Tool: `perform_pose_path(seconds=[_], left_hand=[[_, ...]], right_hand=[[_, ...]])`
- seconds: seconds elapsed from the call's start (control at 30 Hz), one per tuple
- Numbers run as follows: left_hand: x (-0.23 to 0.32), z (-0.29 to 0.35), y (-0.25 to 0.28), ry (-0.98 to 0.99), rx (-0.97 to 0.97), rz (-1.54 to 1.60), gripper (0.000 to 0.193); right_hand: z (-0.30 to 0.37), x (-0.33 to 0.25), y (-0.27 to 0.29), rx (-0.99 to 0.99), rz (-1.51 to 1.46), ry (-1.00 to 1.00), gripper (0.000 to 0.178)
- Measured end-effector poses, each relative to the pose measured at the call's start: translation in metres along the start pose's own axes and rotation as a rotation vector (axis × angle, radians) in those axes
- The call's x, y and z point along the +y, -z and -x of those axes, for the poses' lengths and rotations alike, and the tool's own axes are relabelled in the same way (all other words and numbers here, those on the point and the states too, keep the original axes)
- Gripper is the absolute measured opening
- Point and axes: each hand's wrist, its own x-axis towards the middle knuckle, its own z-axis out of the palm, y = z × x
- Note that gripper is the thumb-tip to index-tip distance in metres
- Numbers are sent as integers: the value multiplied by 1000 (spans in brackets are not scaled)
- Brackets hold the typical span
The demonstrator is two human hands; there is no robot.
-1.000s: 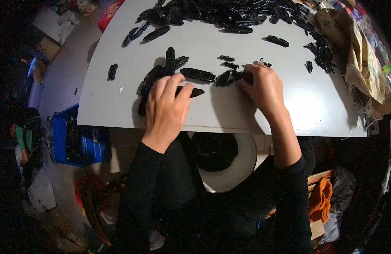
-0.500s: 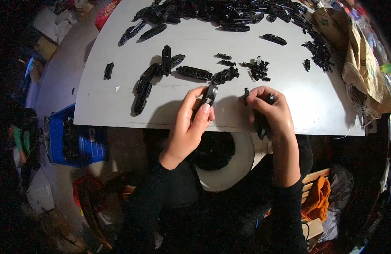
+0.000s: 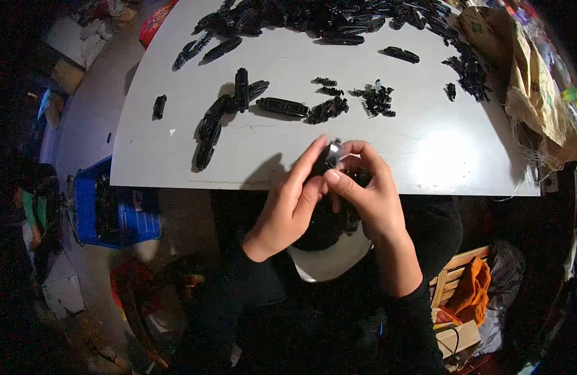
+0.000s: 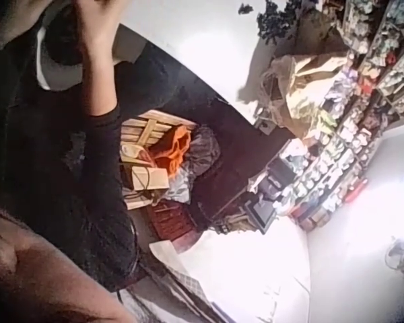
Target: Assembling small black mechanical components on a workbench.
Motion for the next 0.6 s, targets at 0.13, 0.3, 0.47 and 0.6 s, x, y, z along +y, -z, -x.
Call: perform_pose_path(seconds=[0.13,0.3,0.47,0.6], left_hand=[[14,9,2,167,-102,-49,48],[-8,-2,22,-180,-194,-309,41],[-9,-50,46,-260,273,-1126,38],[-22,-64,47,-172,216,-1321,30]], right_hand=[[2,-7,10,-234,43,-150,14],[16,-14,35,-341,463,-17,21],[-20,-27,22,-174,767,198,18],[-80,1,17,56,900,479,12]])
